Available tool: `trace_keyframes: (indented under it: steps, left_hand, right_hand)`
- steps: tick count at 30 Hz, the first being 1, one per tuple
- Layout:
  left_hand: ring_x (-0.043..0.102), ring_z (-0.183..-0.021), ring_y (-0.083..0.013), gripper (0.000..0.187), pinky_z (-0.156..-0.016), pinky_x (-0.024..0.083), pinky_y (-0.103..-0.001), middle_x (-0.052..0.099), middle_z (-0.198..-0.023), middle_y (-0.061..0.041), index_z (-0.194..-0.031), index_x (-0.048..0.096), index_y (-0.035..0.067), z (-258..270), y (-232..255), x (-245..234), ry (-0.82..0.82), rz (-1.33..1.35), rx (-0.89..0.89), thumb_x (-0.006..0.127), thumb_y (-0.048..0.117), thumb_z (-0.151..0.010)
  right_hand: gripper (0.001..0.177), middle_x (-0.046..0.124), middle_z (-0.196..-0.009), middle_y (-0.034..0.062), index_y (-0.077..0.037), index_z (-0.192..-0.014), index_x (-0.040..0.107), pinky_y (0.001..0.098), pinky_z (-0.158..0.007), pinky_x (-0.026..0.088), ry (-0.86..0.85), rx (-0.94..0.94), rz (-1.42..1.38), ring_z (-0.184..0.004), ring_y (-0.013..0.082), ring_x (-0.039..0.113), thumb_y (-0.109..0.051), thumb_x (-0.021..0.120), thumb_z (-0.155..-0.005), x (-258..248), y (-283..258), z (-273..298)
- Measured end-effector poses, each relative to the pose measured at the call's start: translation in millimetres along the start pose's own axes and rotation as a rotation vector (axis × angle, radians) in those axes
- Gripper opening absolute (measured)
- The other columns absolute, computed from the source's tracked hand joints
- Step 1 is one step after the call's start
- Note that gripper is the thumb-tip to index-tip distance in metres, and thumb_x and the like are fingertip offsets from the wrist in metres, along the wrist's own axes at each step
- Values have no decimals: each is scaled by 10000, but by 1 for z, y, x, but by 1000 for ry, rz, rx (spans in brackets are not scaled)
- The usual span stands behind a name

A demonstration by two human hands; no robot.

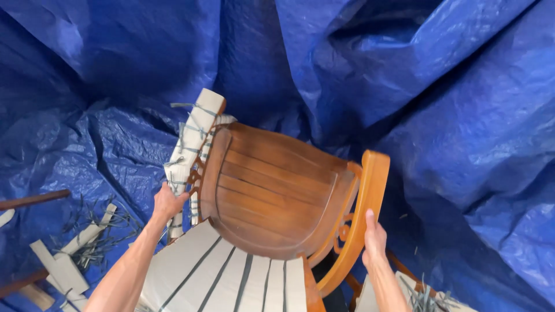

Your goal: Wrapping wooden furniture components with cardboard and securing them with plastic ties.

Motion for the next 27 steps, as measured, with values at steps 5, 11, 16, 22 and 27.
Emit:
trace_keyframes:
  steps: [5,11,16,22,27]
  left_hand:
    - [637,-1168,-470,717,-1010,503,-483,676,-1197,-321,-1297,533,-41,-15,10,6,48,-73,91,825,327,-755]
    - [623,-1189,-471,798,-1010,504,-484,651,-1244,-325,-1361,476,-54,-21,4,22,23,-92,21,836,322,-757]
    - [625,-1198,-452,807,-1015,511,-479,646,-1277,-295,-1387,467,-4,-14,-2,28,13,-82,-53,838,318,-746]
    - [635,-1191,-449,743,-1008,514,-494,673,-1245,-293,-1363,499,-8,-6,16,21,102,-92,-54,823,336,-789]
    - [622,-1193,-441,784,-1003,505,-503,647,-1281,-271,-1381,482,24,-7,18,18,73,-96,-88,838,338,-758]
  right_hand:
    - [632,679,-1256,113,4,-1319,622,381,-987,476,54,30,-4,-1136,210,624,-529,587,-981,-8,25,-8]
    - [678,663,-1288,133,10,-1363,588,401,-1016,473,30,64,-7,-1165,237,619,-552,564,-984,-14,49,-15]
    - [705,648,-1336,117,-12,-1397,571,397,-1081,411,34,59,46,-1237,227,579,-578,539,-976,-16,54,-16]
    - [725,626,-1344,117,-28,-1401,557,410,-1112,379,25,55,121,-1260,230,553,-614,521,-975,-14,56,-26]
    - [702,674,-1237,141,0,-1322,624,414,-1031,444,151,-2,222,-1150,252,614,-614,515,-999,0,36,-2]
Point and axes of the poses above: each hand's wrist, its own z-axis away from the middle knuckle, its own x-axis out of the palm, y = z × x, the point moved 6 cm from there along -z, towards the middle knuckle
